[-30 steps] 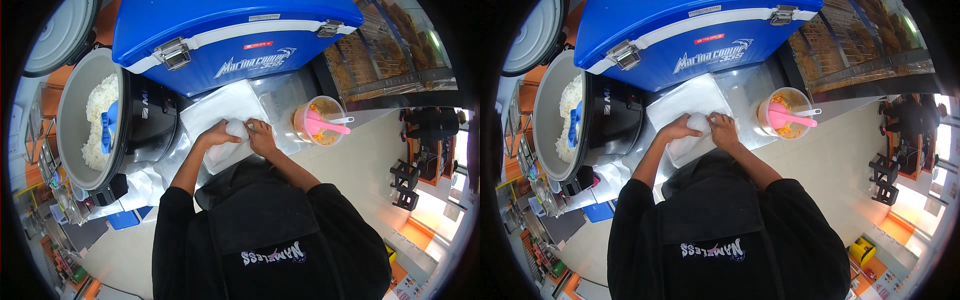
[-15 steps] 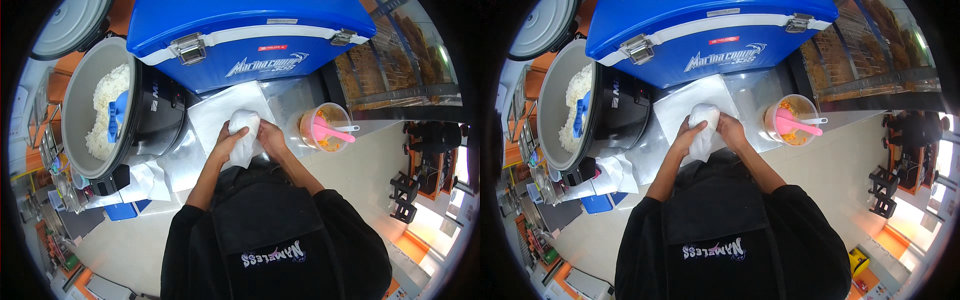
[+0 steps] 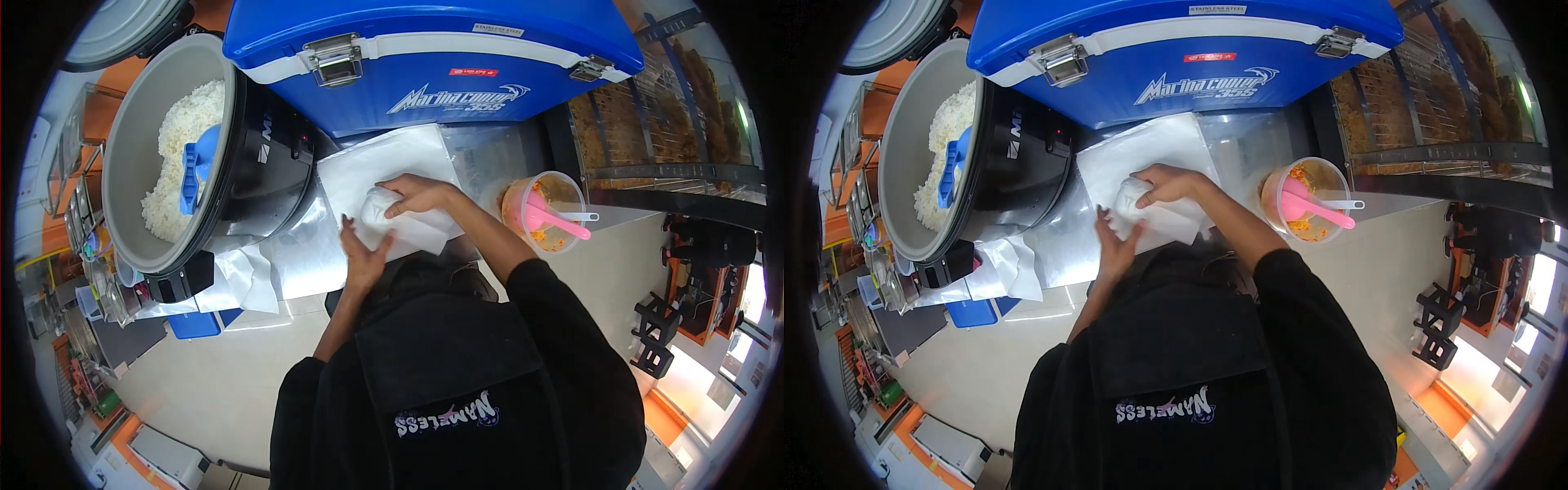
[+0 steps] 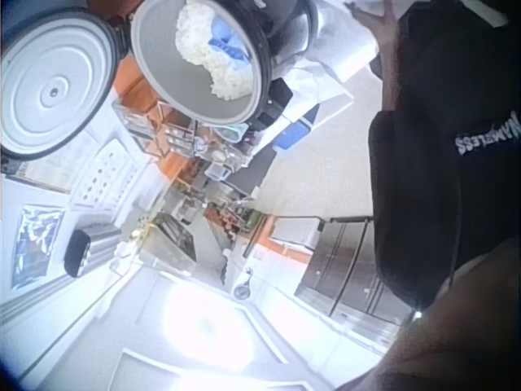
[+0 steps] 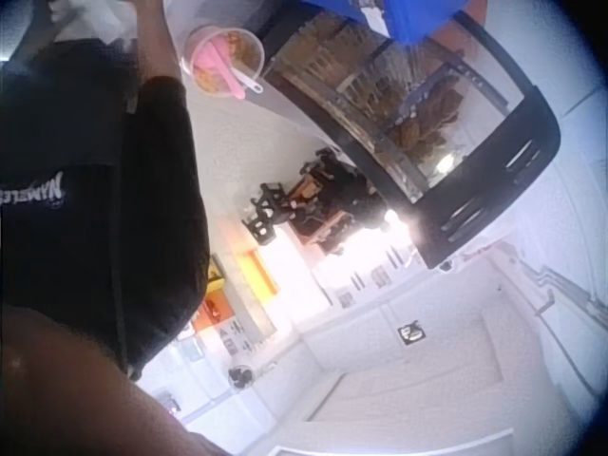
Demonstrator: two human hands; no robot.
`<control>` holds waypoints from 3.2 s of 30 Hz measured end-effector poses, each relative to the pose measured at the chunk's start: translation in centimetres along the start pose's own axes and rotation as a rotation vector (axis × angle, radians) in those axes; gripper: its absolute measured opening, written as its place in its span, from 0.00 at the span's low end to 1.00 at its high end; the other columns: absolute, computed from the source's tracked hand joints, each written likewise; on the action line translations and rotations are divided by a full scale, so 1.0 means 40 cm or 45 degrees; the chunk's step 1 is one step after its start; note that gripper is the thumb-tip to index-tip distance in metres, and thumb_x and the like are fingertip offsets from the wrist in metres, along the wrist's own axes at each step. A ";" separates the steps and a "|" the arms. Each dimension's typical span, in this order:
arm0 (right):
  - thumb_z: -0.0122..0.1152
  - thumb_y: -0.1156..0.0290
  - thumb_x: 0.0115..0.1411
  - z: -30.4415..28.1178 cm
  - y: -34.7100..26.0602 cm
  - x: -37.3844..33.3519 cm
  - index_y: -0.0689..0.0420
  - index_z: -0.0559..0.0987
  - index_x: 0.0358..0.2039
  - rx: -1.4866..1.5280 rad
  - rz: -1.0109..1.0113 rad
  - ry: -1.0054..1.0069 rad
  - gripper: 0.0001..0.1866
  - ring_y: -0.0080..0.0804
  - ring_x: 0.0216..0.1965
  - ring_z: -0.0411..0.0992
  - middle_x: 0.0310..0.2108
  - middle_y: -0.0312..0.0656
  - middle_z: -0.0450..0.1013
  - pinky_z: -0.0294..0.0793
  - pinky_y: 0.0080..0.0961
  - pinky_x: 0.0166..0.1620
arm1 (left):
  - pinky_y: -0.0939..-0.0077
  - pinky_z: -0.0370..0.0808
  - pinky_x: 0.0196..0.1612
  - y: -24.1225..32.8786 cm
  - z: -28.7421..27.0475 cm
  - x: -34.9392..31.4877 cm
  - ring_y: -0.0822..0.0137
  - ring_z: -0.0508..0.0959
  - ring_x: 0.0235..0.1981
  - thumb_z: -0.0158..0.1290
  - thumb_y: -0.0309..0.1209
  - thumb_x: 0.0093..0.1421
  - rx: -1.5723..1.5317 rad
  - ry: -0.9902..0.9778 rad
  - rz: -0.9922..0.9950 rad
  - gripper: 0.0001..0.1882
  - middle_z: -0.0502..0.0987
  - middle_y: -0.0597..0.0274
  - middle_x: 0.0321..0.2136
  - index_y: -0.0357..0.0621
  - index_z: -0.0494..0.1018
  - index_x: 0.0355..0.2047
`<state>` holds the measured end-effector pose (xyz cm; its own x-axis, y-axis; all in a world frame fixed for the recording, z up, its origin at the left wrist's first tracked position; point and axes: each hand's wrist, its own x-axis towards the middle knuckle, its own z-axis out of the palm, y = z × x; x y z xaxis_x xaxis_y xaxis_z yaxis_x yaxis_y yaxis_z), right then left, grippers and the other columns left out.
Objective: Scooping rice from a commercial cooker onto wrapping paper to form rice balls.
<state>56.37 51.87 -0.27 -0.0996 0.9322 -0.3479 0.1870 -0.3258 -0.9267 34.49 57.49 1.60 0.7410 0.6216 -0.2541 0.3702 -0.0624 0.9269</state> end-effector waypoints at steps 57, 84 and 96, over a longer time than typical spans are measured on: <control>0.59 0.73 0.51 0.227 0.053 -0.068 0.53 0.76 0.28 -0.568 0.450 1.282 0.02 0.40 0.43 0.69 0.35 0.41 0.71 0.64 0.42 0.41 | 0.65 0.74 0.47 0.016 0.026 0.153 0.50 0.77 0.42 0.70 0.45 0.42 0.319 -0.094 -0.312 0.47 0.74 0.40 0.41 0.27 0.59 0.53; 0.58 0.74 0.62 0.225 -0.052 -0.179 0.62 0.56 0.65 1.520 -0.270 1.219 0.33 0.35 0.61 0.62 0.60 0.43 0.62 0.64 0.35 0.61 | 0.66 0.75 0.51 0.098 0.157 0.203 0.59 0.74 0.50 0.63 0.30 0.56 -0.897 -0.256 -0.402 0.36 0.71 0.47 0.50 0.39 0.55 0.60; 0.67 0.62 0.57 -0.004 0.247 -0.222 0.63 0.59 0.62 0.774 -0.007 2.310 0.38 0.46 0.54 0.67 0.57 0.55 0.62 0.70 0.38 0.54 | 0.57 0.55 0.65 0.190 0.427 0.342 0.35 0.53 0.64 0.44 0.57 0.64 0.049 -0.527 0.041 0.45 0.48 0.29 0.63 0.30 0.47 0.65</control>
<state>59.25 40.40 -6.33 0.9687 -0.1772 -0.1739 -0.1677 0.0494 -0.9846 57.03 52.18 0.46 0.9122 0.2533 -0.3222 0.3582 -0.1106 0.9271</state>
